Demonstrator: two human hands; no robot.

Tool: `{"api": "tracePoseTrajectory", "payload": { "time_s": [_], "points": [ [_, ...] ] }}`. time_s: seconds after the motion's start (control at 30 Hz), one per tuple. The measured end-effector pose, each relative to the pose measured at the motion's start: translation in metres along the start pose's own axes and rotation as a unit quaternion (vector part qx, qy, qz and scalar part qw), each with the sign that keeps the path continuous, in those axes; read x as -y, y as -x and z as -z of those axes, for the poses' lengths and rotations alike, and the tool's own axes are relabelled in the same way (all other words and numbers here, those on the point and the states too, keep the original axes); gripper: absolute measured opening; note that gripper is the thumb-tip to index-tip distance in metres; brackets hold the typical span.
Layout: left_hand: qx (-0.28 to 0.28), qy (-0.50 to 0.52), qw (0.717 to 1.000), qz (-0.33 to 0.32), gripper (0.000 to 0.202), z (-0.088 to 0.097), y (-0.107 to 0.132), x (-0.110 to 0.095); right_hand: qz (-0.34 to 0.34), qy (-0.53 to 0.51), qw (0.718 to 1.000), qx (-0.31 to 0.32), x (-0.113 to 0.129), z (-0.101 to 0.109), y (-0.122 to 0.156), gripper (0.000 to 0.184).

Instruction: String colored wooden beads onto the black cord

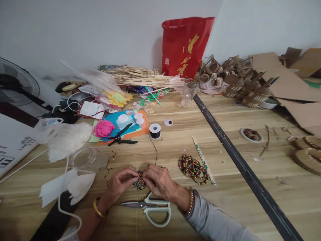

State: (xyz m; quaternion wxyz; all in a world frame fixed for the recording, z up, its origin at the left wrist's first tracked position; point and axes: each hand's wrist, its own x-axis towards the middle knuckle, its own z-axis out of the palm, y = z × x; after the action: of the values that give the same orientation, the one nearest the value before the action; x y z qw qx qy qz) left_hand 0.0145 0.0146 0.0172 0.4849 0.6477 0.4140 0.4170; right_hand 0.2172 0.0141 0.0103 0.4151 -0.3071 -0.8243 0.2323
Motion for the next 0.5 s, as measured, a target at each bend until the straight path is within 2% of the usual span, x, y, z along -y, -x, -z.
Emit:
{"api": "tracePoseTrajectory", "payload": {
  "time_s": [0.5],
  "points": [
    [0.007,-0.005,1.0,-0.001,0.002,-0.001,0.0005,0.0006,-0.003,0.001,1.0,-0.002,-0.0002,-0.0011,0.0007,0.012]
  ]
}}
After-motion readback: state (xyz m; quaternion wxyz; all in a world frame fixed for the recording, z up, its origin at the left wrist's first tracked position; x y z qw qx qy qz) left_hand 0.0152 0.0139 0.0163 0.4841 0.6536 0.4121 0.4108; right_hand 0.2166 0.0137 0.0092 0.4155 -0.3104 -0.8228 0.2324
